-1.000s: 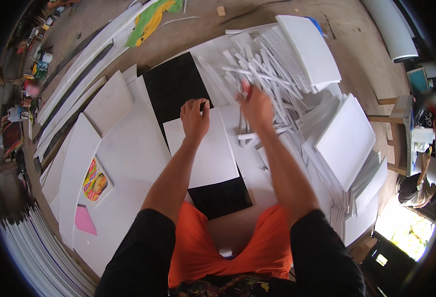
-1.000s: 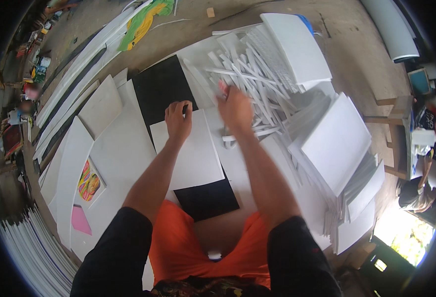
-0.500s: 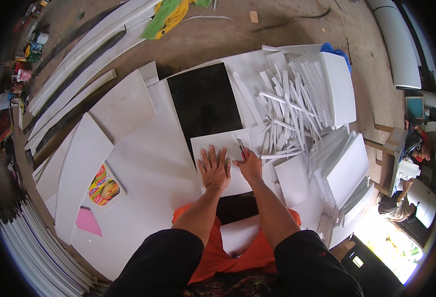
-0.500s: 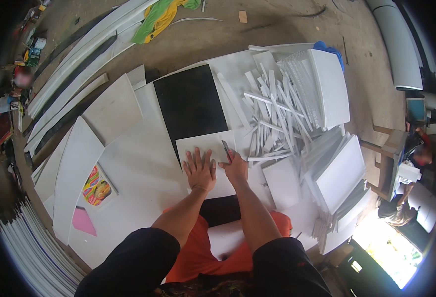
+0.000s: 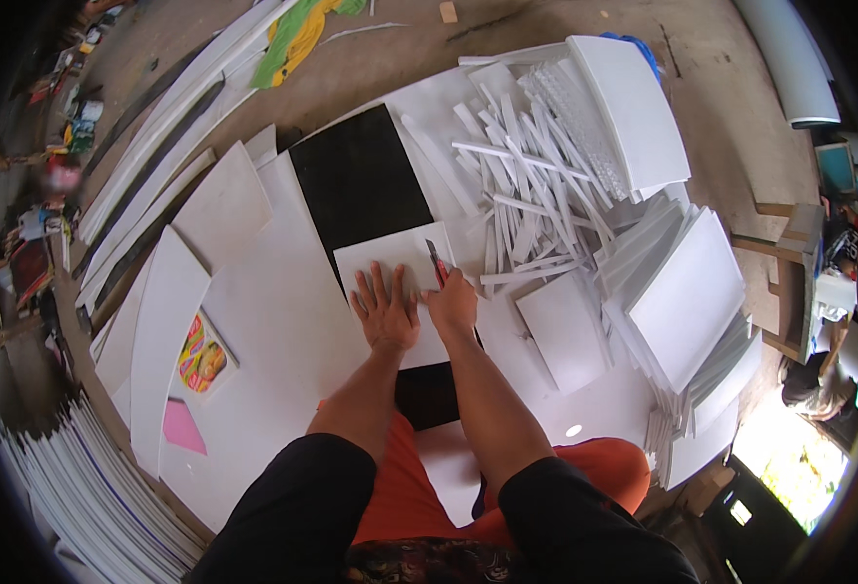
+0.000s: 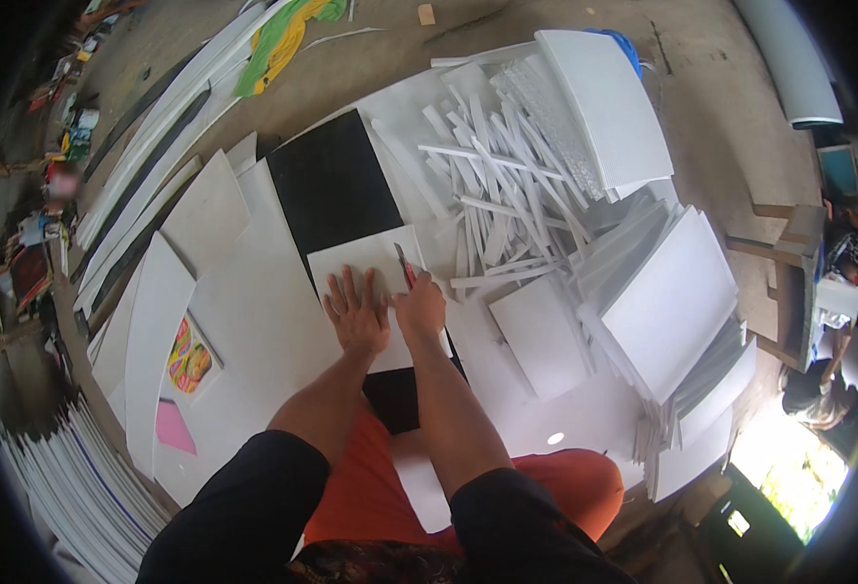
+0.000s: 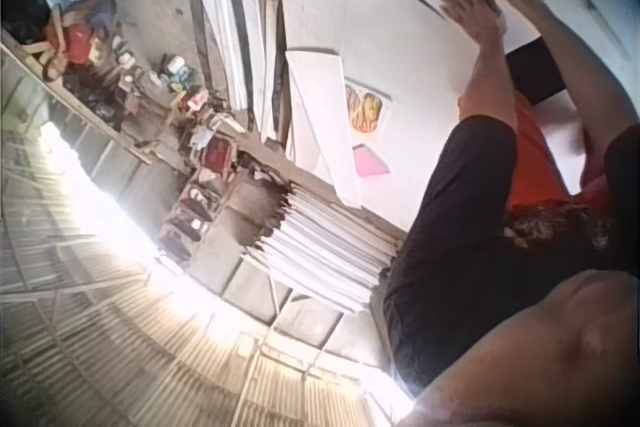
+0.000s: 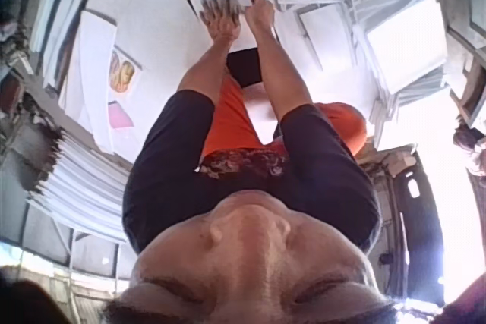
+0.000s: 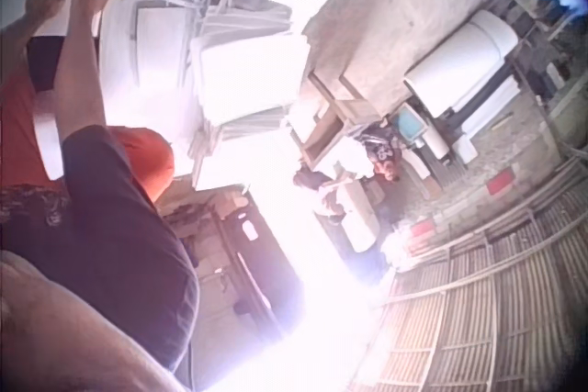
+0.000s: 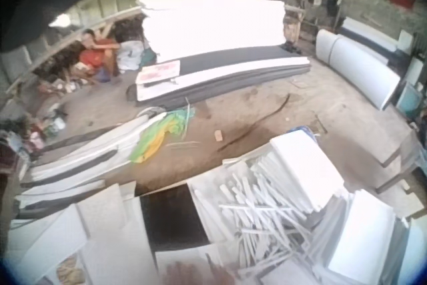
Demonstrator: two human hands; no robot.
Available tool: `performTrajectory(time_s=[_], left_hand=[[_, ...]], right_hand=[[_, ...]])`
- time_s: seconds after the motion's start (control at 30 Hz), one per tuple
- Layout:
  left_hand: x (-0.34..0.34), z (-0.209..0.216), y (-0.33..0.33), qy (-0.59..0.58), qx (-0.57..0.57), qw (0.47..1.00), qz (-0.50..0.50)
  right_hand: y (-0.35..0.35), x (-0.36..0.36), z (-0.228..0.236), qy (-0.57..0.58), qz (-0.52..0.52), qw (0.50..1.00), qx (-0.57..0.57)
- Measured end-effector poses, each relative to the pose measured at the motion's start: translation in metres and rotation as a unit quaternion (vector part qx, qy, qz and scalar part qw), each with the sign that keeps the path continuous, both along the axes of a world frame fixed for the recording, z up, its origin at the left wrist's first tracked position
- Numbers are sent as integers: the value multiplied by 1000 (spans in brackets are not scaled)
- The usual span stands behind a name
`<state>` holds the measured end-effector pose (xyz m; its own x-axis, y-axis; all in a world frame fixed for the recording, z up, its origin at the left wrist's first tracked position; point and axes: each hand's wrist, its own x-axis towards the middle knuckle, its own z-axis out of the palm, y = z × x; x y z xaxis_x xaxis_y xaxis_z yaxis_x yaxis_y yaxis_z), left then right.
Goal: The person sits on the floor and repeatedly cuts white rectangular sheets of paper into smaller pieces using a red utility knife. They place each cut sheet onto a growing pile to the right.
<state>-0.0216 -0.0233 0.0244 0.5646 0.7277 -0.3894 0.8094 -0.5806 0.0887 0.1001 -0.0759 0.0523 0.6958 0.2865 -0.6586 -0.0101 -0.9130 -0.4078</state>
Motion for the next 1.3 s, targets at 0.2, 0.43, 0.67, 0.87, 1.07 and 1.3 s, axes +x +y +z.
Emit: performTrajectory(time_s=[0.2, 0.43, 0.67, 0.87, 1.07, 1.3], left_hand=[[-9, -9, -4, -28, 89, 995, -23], [-10, -5, -7, -63, 65, 996, 24], [-30, -9, -48, -156, 76, 936, 306], [-33, 3, -50, -172, 58, 914, 362], [7, 37, -61, -220, 30, 880, 421], [63, 87, -52, -600, -126, 708, 350]], right_hand=[[-5, 1, 1, 18, 30, 999, 39], [-12, 4, -5, -7, 33, 997, 64], [-60, -9, 9, -93, -22, 988, 122], [-109, -42, 13, -71, 29, 996, 51], [-126, -15, 34, -137, 49, 986, 79], [-156, 67, 139, -197, -23, 961, 195]])
